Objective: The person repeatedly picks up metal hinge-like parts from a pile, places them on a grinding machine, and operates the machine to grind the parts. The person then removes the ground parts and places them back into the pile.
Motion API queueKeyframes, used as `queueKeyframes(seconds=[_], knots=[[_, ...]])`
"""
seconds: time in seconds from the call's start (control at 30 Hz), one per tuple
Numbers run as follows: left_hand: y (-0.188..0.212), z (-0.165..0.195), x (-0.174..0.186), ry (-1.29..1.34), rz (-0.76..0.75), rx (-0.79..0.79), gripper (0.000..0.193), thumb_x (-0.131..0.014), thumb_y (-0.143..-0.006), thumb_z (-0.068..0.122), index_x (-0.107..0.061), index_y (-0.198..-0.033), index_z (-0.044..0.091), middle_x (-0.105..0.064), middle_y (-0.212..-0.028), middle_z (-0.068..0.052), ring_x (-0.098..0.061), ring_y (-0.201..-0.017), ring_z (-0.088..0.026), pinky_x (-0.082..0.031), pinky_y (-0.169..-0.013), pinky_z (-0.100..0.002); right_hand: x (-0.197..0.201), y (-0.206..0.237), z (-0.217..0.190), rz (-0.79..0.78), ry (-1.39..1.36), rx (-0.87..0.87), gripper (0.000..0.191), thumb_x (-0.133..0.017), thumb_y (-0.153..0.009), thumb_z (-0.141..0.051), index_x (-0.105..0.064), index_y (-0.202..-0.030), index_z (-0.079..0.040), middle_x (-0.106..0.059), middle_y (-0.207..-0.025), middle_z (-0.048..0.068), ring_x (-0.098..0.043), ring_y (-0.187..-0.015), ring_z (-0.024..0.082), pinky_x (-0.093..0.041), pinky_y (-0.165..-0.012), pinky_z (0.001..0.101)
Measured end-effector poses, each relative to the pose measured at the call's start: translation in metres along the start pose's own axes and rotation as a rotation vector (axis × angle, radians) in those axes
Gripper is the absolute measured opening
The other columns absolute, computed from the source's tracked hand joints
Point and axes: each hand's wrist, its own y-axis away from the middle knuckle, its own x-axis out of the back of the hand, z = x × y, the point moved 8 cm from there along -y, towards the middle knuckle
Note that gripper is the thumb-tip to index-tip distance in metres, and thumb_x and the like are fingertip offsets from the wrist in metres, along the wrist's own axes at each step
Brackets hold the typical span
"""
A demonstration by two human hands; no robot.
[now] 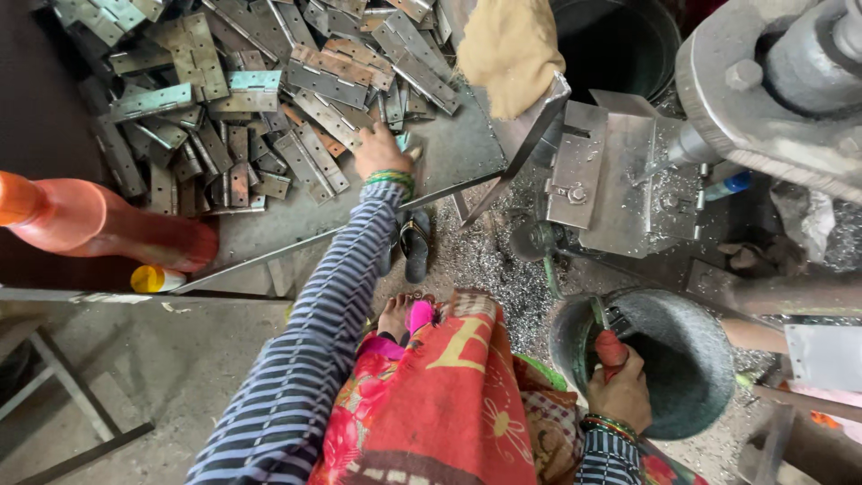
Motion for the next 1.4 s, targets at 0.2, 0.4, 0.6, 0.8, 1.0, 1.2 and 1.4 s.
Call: queueKeyframes(seconds=[0.2,0.4,0.6,0.8,1.0,1.2,1.4], knots=[[0.008,0.017,-0.009,0.065,0.128,-0.155,0.053,-0.089,-0.075,0.032,-0.065,-0.116,0.01,-0.063,-0.118,-0.018,-0.067,-0.099,-0.04,-0.059,-0.081,-0.051,-0.012,0.004,0.001,-0.008,0.018,-0.009,0.062,-0.073,-0.084,-0.026,-0.05,-0.142,-0.026,-0.069,-0.12,0.015,-0.068,-0.103,0.04,-0.054,-0.084,0.0548],[0.003,0.036,-0.009,-0.003,-0.057,-0.596,0.065,-0.087,-0.076,0.02,-0.063,-0.137,0.019,-0.064,-0.135,-0.006,-0.056,-0.126,-0.034,-0.056,-0.099,-0.047,-0.01,0.001,-0.002,-0.015,-0.013,0.012,0.063,-0.072,-0.084,-0.026,-0.049,-0.143,-0.025,-0.069,-0.12,0.016,-0.067,-0.103,0.042,-0.054,-0.084,0.056],[-0.02,0.053,-0.024,-0.291,-0.352,-0.705,0.081,-0.088,-0.076,0.023,-0.052,-0.149,0.026,-0.053,-0.151,0.002,-0.044,-0.137,-0.027,-0.029,-0.117,-0.064,-0.016,-0.005,-0.009,-0.059,0.029,-0.004,0.064,-0.071,-0.086,-0.027,-0.047,-0.145,-0.024,-0.069,-0.118,0.017,-0.069,-0.101,0.041,-0.055,-0.084,0.0545],[-0.038,0.049,-0.024,-0.365,-0.417,-0.511,0.085,-0.093,-0.071,0.032,-0.054,-0.146,0.025,-0.049,-0.148,-0.007,-0.038,-0.139,-0.03,-0.033,-0.114,-0.058,-0.013,-0.005,-0.005,-0.036,0.02,0.007,0.066,-0.072,-0.084,-0.025,-0.047,-0.145,-0.025,-0.069,-0.121,0.016,-0.069,-0.101,0.04,-0.055,-0.084,0.0542],[-0.039,0.057,-0.016,-0.526,-0.251,-0.534,0.059,-0.089,-0.076,0.028,-0.069,-0.131,0.021,-0.055,-0.141,-0.012,-0.04,-0.135,-0.03,-0.041,-0.101,-0.051,-0.007,-0.005,0.002,-0.029,0.019,-0.007,0.065,-0.072,-0.085,-0.025,-0.047,-0.146,-0.024,-0.069,-0.122,0.017,-0.069,-0.102,0.041,-0.055,-0.085,0.055],[-0.032,0.045,0.028,-0.495,-0.317,-0.484,0.042,-0.087,-0.081,0.031,-0.077,-0.121,0.02,-0.068,-0.124,-0.005,-0.041,-0.134,-0.03,-0.036,-0.106,-0.051,-0.002,-0.008,-0.002,-0.031,0.01,-0.01,0.063,-0.071,-0.086,-0.024,-0.048,-0.144,-0.025,-0.069,-0.122,0.017,-0.069,-0.101,0.041,-0.055,-0.085,0.0549],[0.023,0.006,0.06,0.006,-0.362,-0.673,0.047,-0.075,-0.084,0.011,-0.071,-0.129,0.022,-0.077,-0.104,-0.012,-0.074,-0.078,-0.029,-0.062,-0.073,-0.044,-0.008,-0.014,0.001,-0.005,-0.031,0.023,0.062,-0.072,-0.085,-0.025,-0.049,-0.143,-0.025,-0.069,-0.116,0.016,-0.067,-0.103,0.041,-0.054,-0.085,0.0544]])
